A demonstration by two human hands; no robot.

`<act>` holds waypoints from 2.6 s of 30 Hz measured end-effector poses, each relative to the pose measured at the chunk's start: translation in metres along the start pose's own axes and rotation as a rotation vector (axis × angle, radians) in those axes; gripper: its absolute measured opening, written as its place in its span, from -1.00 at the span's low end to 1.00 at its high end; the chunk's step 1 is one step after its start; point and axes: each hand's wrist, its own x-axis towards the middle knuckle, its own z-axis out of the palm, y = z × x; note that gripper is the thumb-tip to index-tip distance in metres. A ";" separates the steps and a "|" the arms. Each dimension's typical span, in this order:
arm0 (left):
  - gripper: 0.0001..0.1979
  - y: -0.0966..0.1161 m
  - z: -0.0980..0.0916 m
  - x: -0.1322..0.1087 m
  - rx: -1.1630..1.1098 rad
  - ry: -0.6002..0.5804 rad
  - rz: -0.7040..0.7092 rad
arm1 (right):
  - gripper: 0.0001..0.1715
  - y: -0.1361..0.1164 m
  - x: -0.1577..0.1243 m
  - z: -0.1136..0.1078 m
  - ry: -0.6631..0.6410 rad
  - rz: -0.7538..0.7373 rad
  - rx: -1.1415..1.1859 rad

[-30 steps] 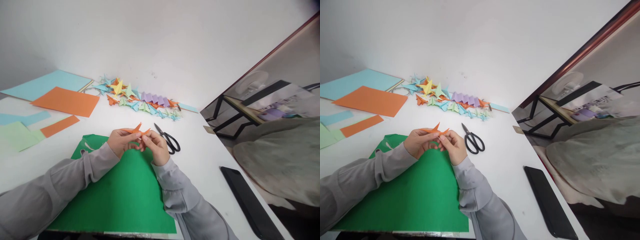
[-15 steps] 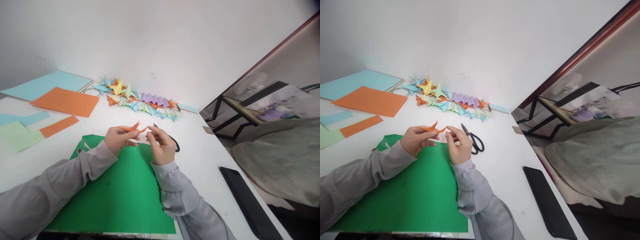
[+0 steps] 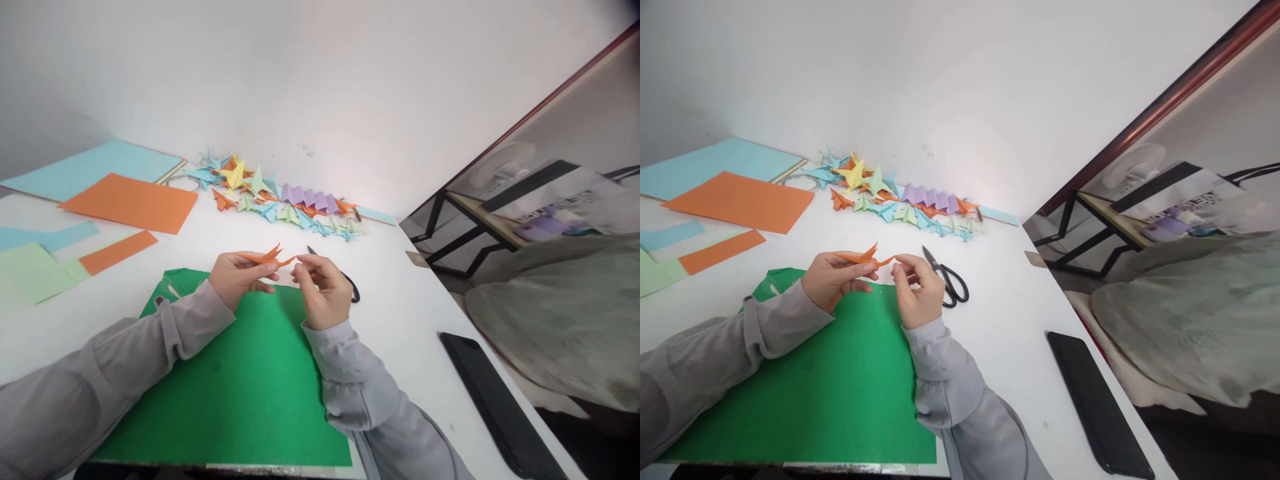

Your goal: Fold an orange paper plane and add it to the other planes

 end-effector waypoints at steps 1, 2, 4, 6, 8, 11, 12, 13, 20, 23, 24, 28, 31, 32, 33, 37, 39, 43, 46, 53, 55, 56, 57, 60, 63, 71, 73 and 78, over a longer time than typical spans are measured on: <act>-0.75 0.000 0.000 0.000 0.001 0.008 -0.002 | -0.87 -0.001 0.000 0.000 -0.005 0.001 0.001; -0.75 0.000 0.000 0.000 0.001 0.014 -0.004 | -0.88 -0.001 0.000 0.000 -0.008 0.003 0.003; -0.73 0.001 0.000 0.000 0.003 0.021 -0.005 | -0.90 -0.002 0.000 -0.001 -0.009 0.015 0.008; -0.72 0.001 -0.001 0.000 0.007 0.026 -0.002 | -0.92 -0.003 0.000 -0.001 -0.011 0.051 0.029; -0.71 0.001 -0.002 0.001 0.013 0.025 0.003 | -0.90 -0.005 0.001 -0.001 -0.024 0.113 0.089; -0.73 -0.001 -0.003 0.001 0.036 -0.002 0.024 | -0.82 -0.007 0.004 0.000 -0.060 0.220 0.224; -0.73 -0.002 -0.003 0.002 0.046 -0.015 0.035 | -0.80 -0.007 0.005 0.000 -0.076 0.256 0.262; -0.73 -0.002 -0.004 0.002 0.056 -0.025 0.045 | -0.78 -0.007 0.006 0.001 -0.093 0.296 0.297; -0.75 -0.002 -0.004 0.001 0.120 -0.057 0.079 | -0.75 -0.001 0.011 0.000 -0.194 0.651 0.612; -0.76 -0.001 -0.003 0.000 0.140 -0.075 0.082 | -0.74 0.001 0.012 0.000 -0.220 0.723 0.678; -0.77 -0.001 -0.003 0.000 0.146 -0.083 0.079 | -0.73 0.001 0.013 0.000 -0.220 0.736 0.688; -0.77 -0.001 -0.004 0.001 0.141 -0.094 0.060 | -0.67 0.001 0.013 0.000 -0.226 0.708 0.685; -0.76 -0.001 -0.005 0.001 0.111 -0.077 0.022 | -0.65 0.002 0.013 -0.001 -0.244 0.645 0.661; -0.76 0.000 -0.005 0.001 0.103 -0.073 0.010 | -0.65 0.002 0.012 -0.001 -0.247 0.629 0.648; -0.77 -0.001 -0.005 0.001 0.098 -0.073 0.003 | -0.65 0.003 0.012 -0.002 -0.248 0.617 0.633; -0.78 -0.001 -0.006 0.002 0.107 -0.091 0.021 | -0.68 0.001 0.012 -0.002 -0.263 0.628 0.609; -0.78 -0.001 -0.006 0.002 0.120 -0.100 0.040 | -0.70 0.000 0.013 -0.002 -0.295 0.666 0.629; -0.77 -0.001 -0.005 0.001 0.134 -0.092 0.063 | -0.78 -0.002 0.013 -0.001 -0.324 0.724 0.688; -0.75 -0.001 -0.004 -0.001 0.131 -0.080 0.062 | -0.79 -0.002 0.014 -0.001 -0.324 0.749 0.714; -0.79 -0.001 -0.005 0.001 0.152 -0.108 0.066 | -0.76 0.003 0.015 -0.004 -0.377 0.650 0.622; -0.81 -0.001 -0.006 0.002 0.157 -0.119 0.072 | -0.75 0.004 0.016 -0.005 -0.377 0.601 0.572; -0.81 -0.001 -0.006 0.002 0.159 -0.124 0.075 | -0.75 0.004 0.017 -0.006 -0.380 0.591 0.551; -0.82 -0.001 -0.006 0.002 0.163 -0.127 0.080 | -0.74 0.004 0.017 -0.006 -0.384 0.587 0.536; -0.83 -0.001 -0.007 0.002 0.179 -0.132 0.088 | -0.74 0.004 0.018 -0.006 -0.390 0.579 0.510; -0.83 -0.002 -0.007 0.001 0.188 -0.132 0.086 | -0.74 0.003 0.017 -0.005 -0.386 0.565 0.507; -0.85 -0.002 -0.006 0.000 0.162 -0.140 0.069 | -0.71 0.003 0.013 -0.002 -0.325 0.542 0.503; -0.85 -0.002 -0.006 0.001 0.149 -0.146 0.049 | -0.71 0.003 0.013 -0.002 -0.317 0.550 0.514; -0.82 -0.004 -0.007 0.003 0.106 -0.098 0.024 | -0.66 0.003 0.014 -0.002 -0.338 0.632 0.626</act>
